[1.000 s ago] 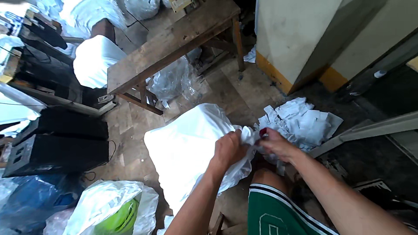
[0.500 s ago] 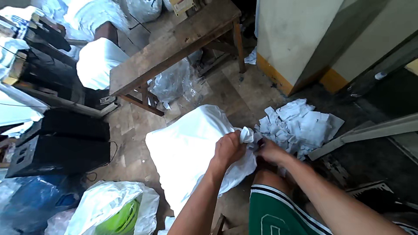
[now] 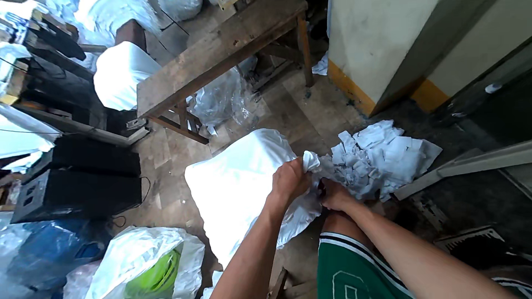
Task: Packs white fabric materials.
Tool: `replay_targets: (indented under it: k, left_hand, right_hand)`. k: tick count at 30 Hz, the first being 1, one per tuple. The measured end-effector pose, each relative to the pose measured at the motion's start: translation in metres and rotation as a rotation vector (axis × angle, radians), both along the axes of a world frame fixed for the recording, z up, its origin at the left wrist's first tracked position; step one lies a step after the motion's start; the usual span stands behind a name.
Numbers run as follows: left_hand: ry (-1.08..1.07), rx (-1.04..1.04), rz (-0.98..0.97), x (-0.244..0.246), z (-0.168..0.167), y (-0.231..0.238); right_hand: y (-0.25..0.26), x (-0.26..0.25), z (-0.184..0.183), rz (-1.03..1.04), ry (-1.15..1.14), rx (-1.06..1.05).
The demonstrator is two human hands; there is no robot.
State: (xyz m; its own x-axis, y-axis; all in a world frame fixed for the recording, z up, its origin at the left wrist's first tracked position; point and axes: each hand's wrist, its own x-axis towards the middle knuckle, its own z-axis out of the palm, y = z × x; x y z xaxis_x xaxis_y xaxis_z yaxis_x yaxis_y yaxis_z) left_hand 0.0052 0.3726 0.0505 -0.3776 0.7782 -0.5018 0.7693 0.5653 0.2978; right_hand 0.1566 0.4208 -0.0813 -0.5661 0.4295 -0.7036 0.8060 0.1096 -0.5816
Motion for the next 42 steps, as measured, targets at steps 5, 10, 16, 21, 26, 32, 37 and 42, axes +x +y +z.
replay_targets:
  k: [5,10,16,21,26,32,37,42]
  left_hand:
    - [0.021,-0.005,-0.086,0.01,-0.002,-0.004]
    - [0.096,0.049,0.005,0.007,0.009,0.009]
    - [0.06,0.059,0.039,-0.006,0.017,0.009]
    - [0.003,0.04,0.001,-0.007,0.001,0.001]
    - [0.021,0.014,-0.018,-0.003,0.0,0.006]
    - [-0.007,0.044,-0.082,0.0,0.0,-0.012]
    - [0.046,0.119,0.024,0.0,0.003,0.001]
    - [-0.008,0.163,0.079,-0.017,0.012,0.0]
  right_hand:
    - [0.041,0.026,0.056,-0.453,0.478,-0.319]
    - [0.031,0.011,0.068,-0.663,0.647,-0.392]
    - [-0.006,0.005,-0.005,-0.092,0.05,-0.105]
    - [0.024,0.013,0.021,-0.167,0.118,-0.069]
    - [-0.007,-0.002,0.006,0.024,0.063,-0.067]
    - [0.033,0.019,0.063,-0.446,0.385,-0.298]
    - [0.031,0.008,0.074,-0.666,0.618,-0.426]
    - [-0.01,0.004,-0.006,-0.17,0.106,-0.211]
